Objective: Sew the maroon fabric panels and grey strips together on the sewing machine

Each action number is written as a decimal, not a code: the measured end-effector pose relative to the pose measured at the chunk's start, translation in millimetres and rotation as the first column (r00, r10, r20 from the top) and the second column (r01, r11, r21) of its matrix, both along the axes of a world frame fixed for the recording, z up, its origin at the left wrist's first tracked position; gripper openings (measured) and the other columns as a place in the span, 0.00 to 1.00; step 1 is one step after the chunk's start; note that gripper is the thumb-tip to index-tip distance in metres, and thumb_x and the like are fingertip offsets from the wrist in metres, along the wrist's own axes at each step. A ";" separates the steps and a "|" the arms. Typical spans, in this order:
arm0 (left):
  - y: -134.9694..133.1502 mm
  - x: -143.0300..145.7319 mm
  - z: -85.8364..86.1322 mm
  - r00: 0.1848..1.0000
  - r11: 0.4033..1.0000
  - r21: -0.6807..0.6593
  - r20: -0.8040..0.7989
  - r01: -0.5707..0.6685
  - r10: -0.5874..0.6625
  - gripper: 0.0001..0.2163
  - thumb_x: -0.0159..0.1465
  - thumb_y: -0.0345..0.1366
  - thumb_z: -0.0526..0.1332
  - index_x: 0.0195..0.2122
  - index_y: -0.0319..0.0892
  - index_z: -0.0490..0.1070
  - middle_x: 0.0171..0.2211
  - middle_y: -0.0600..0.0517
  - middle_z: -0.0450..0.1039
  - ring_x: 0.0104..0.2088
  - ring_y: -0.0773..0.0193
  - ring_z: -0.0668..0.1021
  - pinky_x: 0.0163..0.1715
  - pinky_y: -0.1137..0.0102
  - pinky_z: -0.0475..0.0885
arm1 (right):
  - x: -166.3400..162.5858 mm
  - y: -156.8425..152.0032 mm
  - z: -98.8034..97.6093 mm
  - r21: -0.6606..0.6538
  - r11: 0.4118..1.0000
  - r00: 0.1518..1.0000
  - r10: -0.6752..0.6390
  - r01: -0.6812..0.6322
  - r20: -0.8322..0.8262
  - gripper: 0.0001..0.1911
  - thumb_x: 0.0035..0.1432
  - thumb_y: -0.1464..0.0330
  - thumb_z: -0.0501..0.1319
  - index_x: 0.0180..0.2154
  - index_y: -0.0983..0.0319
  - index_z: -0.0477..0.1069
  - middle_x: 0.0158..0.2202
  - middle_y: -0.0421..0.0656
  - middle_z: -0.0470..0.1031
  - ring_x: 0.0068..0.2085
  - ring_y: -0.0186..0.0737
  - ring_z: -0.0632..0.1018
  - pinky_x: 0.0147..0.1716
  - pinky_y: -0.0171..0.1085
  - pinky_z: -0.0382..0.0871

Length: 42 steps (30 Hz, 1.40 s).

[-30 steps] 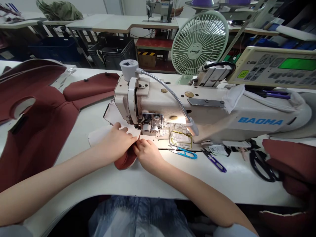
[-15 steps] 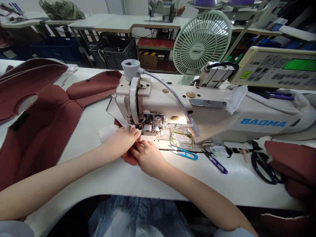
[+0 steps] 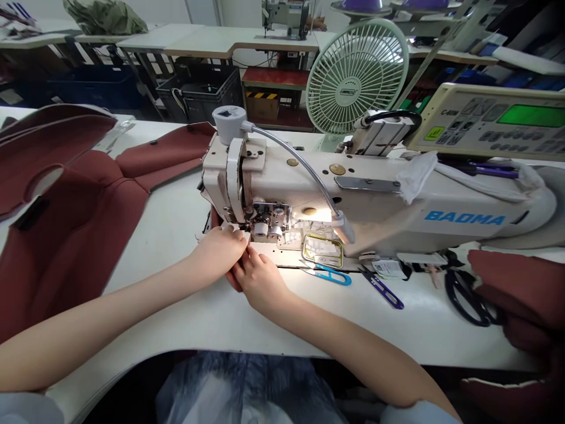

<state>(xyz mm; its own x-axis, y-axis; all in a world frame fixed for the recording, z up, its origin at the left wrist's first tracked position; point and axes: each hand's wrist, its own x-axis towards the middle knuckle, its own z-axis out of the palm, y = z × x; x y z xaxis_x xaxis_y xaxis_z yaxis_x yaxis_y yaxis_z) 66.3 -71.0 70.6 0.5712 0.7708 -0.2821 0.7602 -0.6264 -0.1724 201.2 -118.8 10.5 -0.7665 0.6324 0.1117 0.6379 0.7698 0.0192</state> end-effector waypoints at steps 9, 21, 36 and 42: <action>-6.3 -2.9 -3.5 0.997 0.999 0.040 0.071 -0.002 0.000 0.07 0.58 0.24 0.62 0.37 0.37 0.72 0.33 0.43 0.74 0.35 0.53 0.76 0.31 0.65 0.63 | -9.6 -13.1 -7.9 0.123 0.990 0.997 -0.063 0.067 -0.038 0.16 0.59 0.76 0.54 0.49 0.72 0.70 0.51 0.61 0.72 0.52 0.57 0.68 0.35 0.46 0.65; -13.8 -11.8 -4.8 0.988 0.999 0.026 0.154 -0.028 0.024 0.11 0.60 0.20 0.55 0.36 0.38 0.74 0.35 0.45 0.71 0.39 0.55 0.72 0.37 0.64 0.67 | -13.2 -8.2 -20.6 0.099 0.991 0.993 -0.079 0.088 -0.093 0.14 0.60 0.80 0.52 0.45 0.73 0.72 0.39 0.57 0.76 0.38 0.48 0.71 0.30 0.44 0.63; -6.6 -29.1 -22.8 0.959 0.995 0.099 0.280 0.025 -0.052 0.10 0.67 0.28 0.54 0.45 0.41 0.74 0.38 0.47 0.70 0.42 0.55 0.70 0.41 0.62 0.67 | -5.0 12.0 -24.6 0.055 0.991 0.990 -0.117 0.122 -0.077 0.17 0.63 0.84 0.48 0.37 0.63 0.71 0.36 0.46 0.73 0.39 0.40 0.72 0.39 0.37 0.70; 0.0 -34.6 -34.8 0.945 0.983 0.169 0.304 0.074 -0.123 0.11 0.66 0.25 0.54 0.46 0.40 0.73 0.39 0.46 0.71 0.43 0.54 0.70 0.42 0.62 0.66 | -1.9 15.2 -22.0 -0.070 0.984 0.973 -0.174 0.165 -0.149 0.09 0.64 0.78 0.54 0.38 0.66 0.72 0.42 0.50 0.74 0.42 0.42 0.73 0.42 0.39 0.70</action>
